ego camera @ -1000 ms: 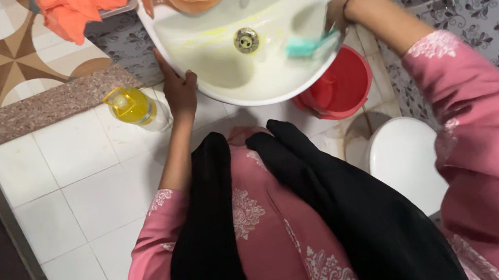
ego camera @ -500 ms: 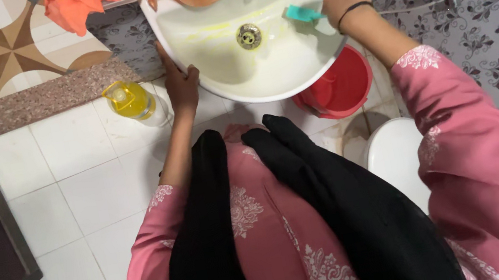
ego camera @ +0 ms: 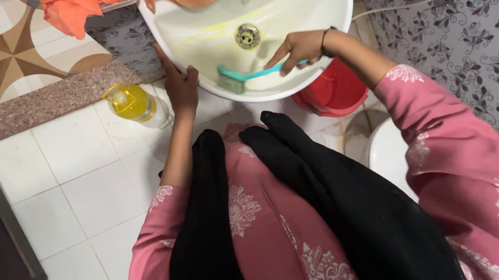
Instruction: The person scrubs a white bathroom sink using a blue scrub brush and a yellow cleaning solution. They repeatedly dip the brush into an orange bowl containing the solution and scrub the sink basin, faucet, and drain area.
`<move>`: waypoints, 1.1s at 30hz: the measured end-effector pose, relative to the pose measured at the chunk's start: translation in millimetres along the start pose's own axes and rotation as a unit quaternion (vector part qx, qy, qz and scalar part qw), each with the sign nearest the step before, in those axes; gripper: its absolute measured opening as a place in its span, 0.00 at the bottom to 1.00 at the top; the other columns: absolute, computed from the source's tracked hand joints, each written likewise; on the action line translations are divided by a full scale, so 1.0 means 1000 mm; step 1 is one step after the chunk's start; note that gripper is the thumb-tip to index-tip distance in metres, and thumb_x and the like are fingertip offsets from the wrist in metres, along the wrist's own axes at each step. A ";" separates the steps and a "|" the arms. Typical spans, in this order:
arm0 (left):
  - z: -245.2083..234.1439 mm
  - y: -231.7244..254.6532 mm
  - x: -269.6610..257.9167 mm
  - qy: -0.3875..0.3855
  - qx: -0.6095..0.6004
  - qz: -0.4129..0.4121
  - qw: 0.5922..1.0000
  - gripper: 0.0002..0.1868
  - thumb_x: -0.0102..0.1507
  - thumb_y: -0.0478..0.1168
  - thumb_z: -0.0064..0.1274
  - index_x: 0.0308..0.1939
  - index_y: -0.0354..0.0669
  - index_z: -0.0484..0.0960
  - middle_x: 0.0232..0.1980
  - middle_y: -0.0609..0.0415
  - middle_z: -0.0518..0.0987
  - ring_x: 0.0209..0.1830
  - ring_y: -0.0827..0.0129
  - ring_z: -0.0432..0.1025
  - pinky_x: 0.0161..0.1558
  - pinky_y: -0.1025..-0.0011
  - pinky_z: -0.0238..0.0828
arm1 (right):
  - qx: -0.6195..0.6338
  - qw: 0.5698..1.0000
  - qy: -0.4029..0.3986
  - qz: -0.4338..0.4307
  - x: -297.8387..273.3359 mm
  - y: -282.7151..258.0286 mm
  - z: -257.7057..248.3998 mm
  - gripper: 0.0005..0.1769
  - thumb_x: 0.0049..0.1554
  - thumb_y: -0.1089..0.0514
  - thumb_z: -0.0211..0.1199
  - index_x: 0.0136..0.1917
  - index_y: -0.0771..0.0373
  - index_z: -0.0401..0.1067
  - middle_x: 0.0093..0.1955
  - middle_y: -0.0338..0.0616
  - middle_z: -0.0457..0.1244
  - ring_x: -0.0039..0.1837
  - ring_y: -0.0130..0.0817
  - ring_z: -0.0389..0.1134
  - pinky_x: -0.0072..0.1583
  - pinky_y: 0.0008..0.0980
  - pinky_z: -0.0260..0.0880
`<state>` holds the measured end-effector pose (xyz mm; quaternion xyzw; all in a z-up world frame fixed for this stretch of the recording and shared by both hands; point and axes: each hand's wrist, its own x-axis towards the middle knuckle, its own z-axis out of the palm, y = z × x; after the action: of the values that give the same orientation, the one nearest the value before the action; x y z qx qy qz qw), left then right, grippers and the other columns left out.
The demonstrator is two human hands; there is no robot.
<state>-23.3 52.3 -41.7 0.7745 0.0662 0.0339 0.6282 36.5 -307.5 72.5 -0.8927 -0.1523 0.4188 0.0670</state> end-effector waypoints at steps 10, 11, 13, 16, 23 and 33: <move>0.004 -0.001 0.002 -0.001 -0.032 -0.020 0.999 0.51 0.62 0.33 0.50 0.83 0.47 0.36 0.72 0.38 0.74 0.61 0.51 0.78 0.62 0.65 0.74 | 0.081 0.996 0.003 0.025 0.007 -0.022 0.005 0.26 0.50 0.56 0.69 0.62 0.44 0.77 0.41 0.55 0.72 0.44 0.51 0.73 0.47 0.40 0.73; 0.002 0.000 0.003 0.011 -0.022 0.015 1.000 0.51 0.62 0.32 0.51 0.83 0.47 0.36 0.74 0.36 0.71 0.63 0.50 0.76 0.63 0.64 0.72 | -0.031 0.992 0.060 0.107 0.008 -0.028 0.006 0.21 0.53 0.59 0.67 0.60 0.47 0.80 0.43 0.50 0.73 0.47 0.48 0.74 0.48 0.41 0.75; 0.001 0.000 0.003 0.027 -0.001 0.082 0.996 0.51 0.62 0.31 0.53 0.83 0.45 0.38 0.77 0.33 0.65 0.68 0.47 0.72 0.66 0.62 0.69 | -0.244 0.917 0.169 0.265 0.006 -0.041 0.015 0.16 0.59 0.64 0.62 0.54 0.52 0.86 0.49 0.41 0.75 0.51 0.42 0.77 0.50 0.41 0.80; 0.002 0.001 0.003 0.026 -0.020 0.103 0.994 0.50 0.63 0.31 0.52 0.83 0.43 0.38 0.77 0.33 0.67 0.70 0.48 0.72 0.68 0.62 0.68 | -0.254 0.947 0.165 0.108 0.005 -0.056 0.024 0.13 0.59 0.57 0.63 0.55 0.55 0.84 0.52 0.52 0.73 0.53 0.48 0.75 0.53 0.45 0.74; 0.001 0.004 0.000 0.022 -0.031 0.074 0.997 0.49 0.62 0.29 0.50 0.83 0.41 0.39 0.76 0.33 0.67 0.70 0.48 0.71 0.68 0.63 0.66 | -0.231 0.952 0.140 0.142 0.017 -0.065 0.038 0.17 0.52 0.62 0.66 0.54 0.50 0.82 0.48 0.43 0.72 0.49 0.47 0.75 0.44 0.44 0.76; 0.003 0.005 0.001 0.033 -0.020 0.093 0.995 0.49 0.62 0.28 0.49 0.83 0.38 0.40 0.77 0.32 0.65 0.72 0.46 0.69 0.70 0.64 0.64 | -0.128 0.951 0.274 -0.067 0.041 -0.099 0.065 0.28 0.52 0.62 0.56 0.65 0.47 0.74 0.38 0.55 0.70 0.42 0.53 0.72 0.43 0.50 0.71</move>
<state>-21.2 48.7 -37.8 0.7628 0.0142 0.1188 0.6355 -10.1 -200.8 25.4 -0.9619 -0.2399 0.1294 0.0195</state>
